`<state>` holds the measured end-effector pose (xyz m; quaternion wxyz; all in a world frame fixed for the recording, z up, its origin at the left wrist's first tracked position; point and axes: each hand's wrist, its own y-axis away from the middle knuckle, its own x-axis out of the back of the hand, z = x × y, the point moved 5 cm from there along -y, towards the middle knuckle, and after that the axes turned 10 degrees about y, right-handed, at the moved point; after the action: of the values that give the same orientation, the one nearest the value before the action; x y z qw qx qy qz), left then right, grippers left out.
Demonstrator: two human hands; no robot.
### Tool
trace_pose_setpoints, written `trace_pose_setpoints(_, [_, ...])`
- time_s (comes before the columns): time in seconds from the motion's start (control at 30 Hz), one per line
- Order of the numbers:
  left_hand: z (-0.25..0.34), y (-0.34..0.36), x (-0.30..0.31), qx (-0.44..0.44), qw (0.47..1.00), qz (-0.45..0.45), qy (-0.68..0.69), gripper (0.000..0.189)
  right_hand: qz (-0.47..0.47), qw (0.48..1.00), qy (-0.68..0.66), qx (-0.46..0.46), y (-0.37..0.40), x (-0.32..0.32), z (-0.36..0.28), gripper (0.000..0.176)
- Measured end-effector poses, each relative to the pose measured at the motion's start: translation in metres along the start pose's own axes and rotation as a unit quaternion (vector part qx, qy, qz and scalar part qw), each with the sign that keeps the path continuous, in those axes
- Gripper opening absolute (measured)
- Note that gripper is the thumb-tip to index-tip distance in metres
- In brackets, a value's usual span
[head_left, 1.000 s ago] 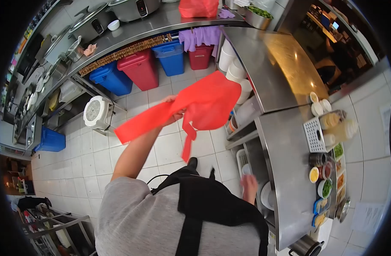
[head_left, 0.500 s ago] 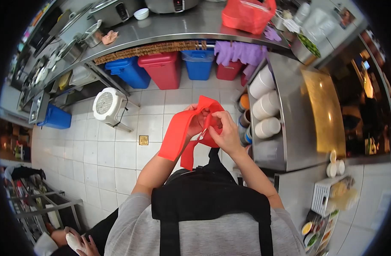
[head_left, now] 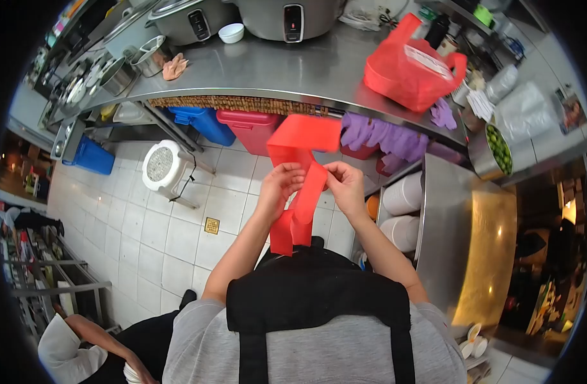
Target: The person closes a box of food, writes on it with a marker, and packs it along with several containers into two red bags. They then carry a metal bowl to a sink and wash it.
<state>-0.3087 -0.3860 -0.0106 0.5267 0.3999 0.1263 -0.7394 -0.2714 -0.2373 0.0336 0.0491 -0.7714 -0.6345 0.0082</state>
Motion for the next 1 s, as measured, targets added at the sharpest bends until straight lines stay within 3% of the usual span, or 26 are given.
trace_pose_setpoints(0.03, [0.001,-0.002,-0.002,-0.008,1.000,0.007,0.004,0.031,-0.011,1.000,0.001,0.000,-0.012,0.000,0.000,0.009])
trace_pose_setpoints(0.07, [0.017,0.002,-0.019,-0.140,0.970,-0.033,-0.197,0.030,-0.012,1.000,0.026,0.000,-0.022,-0.001,-0.002,0.009])
trace_pose_setpoints(0.1, [0.026,0.006,-0.038,-0.258,0.881,-0.069,-0.390,0.030,-0.010,0.999,0.050,-0.001,-0.032,-0.002,-0.002,0.008])
trace_pose_setpoints(0.17, [0.036,-0.003,-0.054,-0.303,0.856,-0.045,-0.417,0.033,-0.009,0.996,0.091,0.023,-0.053,-0.007,-0.003,0.007])
trace_pose_setpoints(0.23, [0.048,-0.021,-0.058,-0.308,0.894,-0.009,-0.324,0.035,0.004,0.990,0.132,0.047,-0.075,-0.010,-0.005,0.005])
trace_pose_setpoints(0.27, [0.055,-0.035,-0.055,-0.352,0.855,-0.009,-0.381,0.030,0.003,0.983,0.162,0.090,-0.085,-0.013,-0.010,0.004])
trace_pose_setpoints(0.3, [0.056,-0.048,-0.050,-0.348,0.856,-0.016,-0.381,0.030,0.002,0.972,0.194,0.131,-0.094,-0.016,-0.014,0.005])
trace_pose_setpoints(0.37, [0.057,-0.082,-0.038,-0.247,0.936,-0.019,-0.248,0.027,0.005,0.967,0.201,0.155,-0.115,-0.021,-0.016,0.006])
trace_pose_setpoints(0.43, [0.067,-0.108,-0.034,-0.264,0.941,-0.037,-0.207,0.017,0.010,0.963,0.229,0.142,-0.136,-0.024,-0.021,0.005])
trace_pose_setpoints(0.5, [0.082,-0.128,-0.033,-0.218,0.957,-0.023,-0.189,0.013,0.019,0.964,0.225,0.141,-0.158,-0.026,-0.022,0.004])
trace_pose_setpoints(0.63, [0.101,-0.166,-0.019,-0.209,0.954,-0.039,-0.211,0.010,0.028,0.969,0.223,0.099,-0.194,-0.033,-0.018,0.004])
trace_pose_setpoints(0.73, [0.115,-0.182,-0.019,-0.171,0.967,-0.066,-0.177,0.010,0.004,0.993,0.116,-0.005,-0.214,-0.037,-0.002,0.008])
trace_pose_setpoints(0.97, [0.131,-0.208,-0.002,-0.182,0.953,-0.064,-0.234,0.012,-0.035,0.996,0.079,-0.028,-0.244,-0.043,0.007,0.010])
trace_pose_setpoints(1.0, [0.136,-0.212,0.015,-0.184,0.964,-0.021,-0.191,0.013,-0.035,0.997,-0.034,-0.055,-0.248,-0.042,0.013,0.009])
